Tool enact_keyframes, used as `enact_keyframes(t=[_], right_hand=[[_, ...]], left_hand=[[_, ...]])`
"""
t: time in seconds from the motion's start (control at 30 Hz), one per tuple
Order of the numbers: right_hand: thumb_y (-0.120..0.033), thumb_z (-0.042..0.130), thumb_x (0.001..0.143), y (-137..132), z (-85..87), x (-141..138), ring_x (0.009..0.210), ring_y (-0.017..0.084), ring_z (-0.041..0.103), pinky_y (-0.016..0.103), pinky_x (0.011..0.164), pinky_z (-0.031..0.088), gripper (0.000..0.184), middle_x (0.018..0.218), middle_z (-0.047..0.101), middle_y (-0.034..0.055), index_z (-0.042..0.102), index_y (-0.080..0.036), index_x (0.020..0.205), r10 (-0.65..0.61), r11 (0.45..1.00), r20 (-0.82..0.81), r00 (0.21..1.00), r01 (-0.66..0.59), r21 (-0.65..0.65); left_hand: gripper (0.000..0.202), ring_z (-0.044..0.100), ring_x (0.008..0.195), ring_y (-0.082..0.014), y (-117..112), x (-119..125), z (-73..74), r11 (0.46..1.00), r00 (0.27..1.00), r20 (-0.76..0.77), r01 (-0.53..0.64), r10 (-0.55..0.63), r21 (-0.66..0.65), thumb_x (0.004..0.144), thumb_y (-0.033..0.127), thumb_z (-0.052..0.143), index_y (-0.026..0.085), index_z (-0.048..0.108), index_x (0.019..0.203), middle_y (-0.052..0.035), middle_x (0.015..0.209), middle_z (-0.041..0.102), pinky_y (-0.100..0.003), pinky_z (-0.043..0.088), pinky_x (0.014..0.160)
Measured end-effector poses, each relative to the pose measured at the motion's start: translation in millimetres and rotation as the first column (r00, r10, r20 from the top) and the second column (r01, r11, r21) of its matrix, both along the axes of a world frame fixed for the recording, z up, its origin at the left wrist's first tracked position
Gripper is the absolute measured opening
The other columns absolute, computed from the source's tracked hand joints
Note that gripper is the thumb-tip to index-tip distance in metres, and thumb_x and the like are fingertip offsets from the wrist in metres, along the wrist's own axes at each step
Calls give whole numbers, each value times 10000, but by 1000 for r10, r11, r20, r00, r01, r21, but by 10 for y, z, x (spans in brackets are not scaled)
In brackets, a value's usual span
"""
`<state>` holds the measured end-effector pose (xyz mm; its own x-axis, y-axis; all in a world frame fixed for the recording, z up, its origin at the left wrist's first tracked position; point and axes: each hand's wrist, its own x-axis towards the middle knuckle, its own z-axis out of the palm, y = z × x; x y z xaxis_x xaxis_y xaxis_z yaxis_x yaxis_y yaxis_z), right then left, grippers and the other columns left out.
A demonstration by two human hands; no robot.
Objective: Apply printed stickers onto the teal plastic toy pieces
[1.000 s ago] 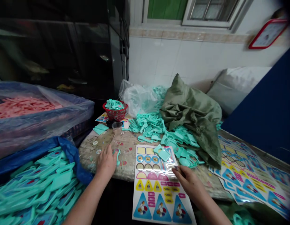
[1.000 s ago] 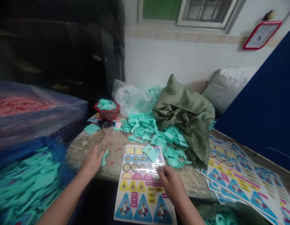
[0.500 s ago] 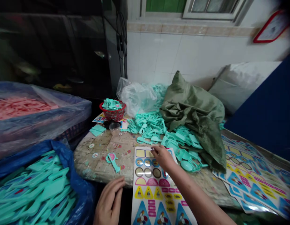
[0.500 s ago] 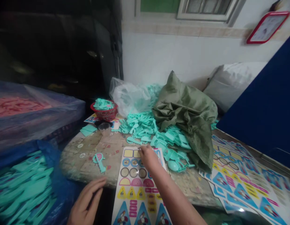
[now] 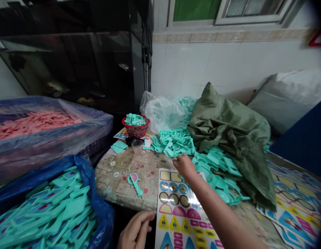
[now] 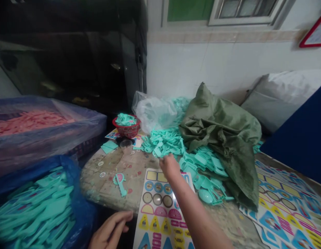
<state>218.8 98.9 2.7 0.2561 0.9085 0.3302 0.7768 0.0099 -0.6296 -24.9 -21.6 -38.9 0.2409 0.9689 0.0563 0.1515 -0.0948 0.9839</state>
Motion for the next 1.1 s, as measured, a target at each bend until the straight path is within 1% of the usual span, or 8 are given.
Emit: enact_keyframes(t=[0.17, 0.27, 0.37, 0.43, 0.53, 0.73, 0.87, 1.1], right_hand=[[-223, 530, 744, -799, 19, -364, 650, 145, 515, 273, 633, 401, 123, 705, 507, 14, 583, -192, 637, 222, 969, -14, 975, -222, -111], [-177, 503, 746, -1338, -139, -546, 703, 162, 549, 275, 646, 423, 125, 767, 540, 32, 627, -192, 740, 276, 941, -135, 952, -296, -163], [-340, 516, 808, -1618, -222, -453, 770, 192, 569, 303, 688, 446, 214, 822, 576, 48, 639, -197, 910, 179, 938, -314, 932, -258, -232], [-453, 473, 836, -1649, -229, -273, 841, 212, 571, 334, 758, 449, 330, 888, 593, 63, 620, -202, 992, 93, 942, -327, 940, -189, -277], [-435, 362, 886, -1575, -264, -16, 861, 215, 565, 351, 809, 438, 368, 873, 578, 71, 643, -206, 950, 105, 951, -179, 978, -151, -270], [-323, 407, 870, -1407, -460, 104, 777, 205, 551, 330, 708, 416, 208, 842, 594, 55, 581, -210, 886, 164, 951, 56, 985, -143, -273], [-305, 418, 854, -1356, -484, 103, 719, 202, 526, 320, 668, 386, 186, 756, 578, 44, 548, -210, 762, 194, 947, 84, 977, -164, -277], [-305, 432, 832, -1296, -486, 104, 686, 181, 511, 293, 649, 367, 169, 739, 567, 32, 515, -211, 719, 238, 930, 74, 968, -206, -304]], left_hand=[[538, 538, 1175, -228, 76, 286, 251, 944, 920, 378, 25, 107, -329, 791, 402, 603, 239, 472, 1287, -89, 1307, 555, -355, 455, 984], [452, 578, 1112, -223, 56, 420, 299, 892, 887, 450, 117, 105, -437, 805, 377, 594, 202, 539, 1217, -84, 1201, 629, -357, 440, 983], [321, 633, 985, -209, -1, 460, 280, 853, 872, 478, 170, 102, -493, 830, 361, 559, 177, 607, 1088, -67, 1024, 695, -331, 489, 882], [298, 646, 922, -199, -26, 456, 254, 845, 862, 495, 182, 108, -502, 834, 370, 548, 178, 606, 1055, -53, 955, 702, -311, 506, 817], [256, 649, 848, -179, -17, 449, 217, 835, 879, 467, 183, 97, -519, 821, 368, 562, 172, 607, 979, -35, 895, 689, -283, 511, 763], [249, 657, 712, -175, 69, 458, 226, 770, 913, 389, 156, 127, -619, 789, 389, 581, 171, 566, 909, -23, 803, 644, -258, 508, 602], [301, 652, 726, -173, 142, 526, 224, 774, 910, 400, 176, 106, -608, 703, 306, 689, 157, 573, 937, -33, 831, 635, -262, 518, 624], [274, 645, 690, -155, 279, 652, 50, 774, 905, 411, 182, 109, -607, 684, 251, 701, 140, 590, 908, -14, 790, 619, -310, 540, 731]])
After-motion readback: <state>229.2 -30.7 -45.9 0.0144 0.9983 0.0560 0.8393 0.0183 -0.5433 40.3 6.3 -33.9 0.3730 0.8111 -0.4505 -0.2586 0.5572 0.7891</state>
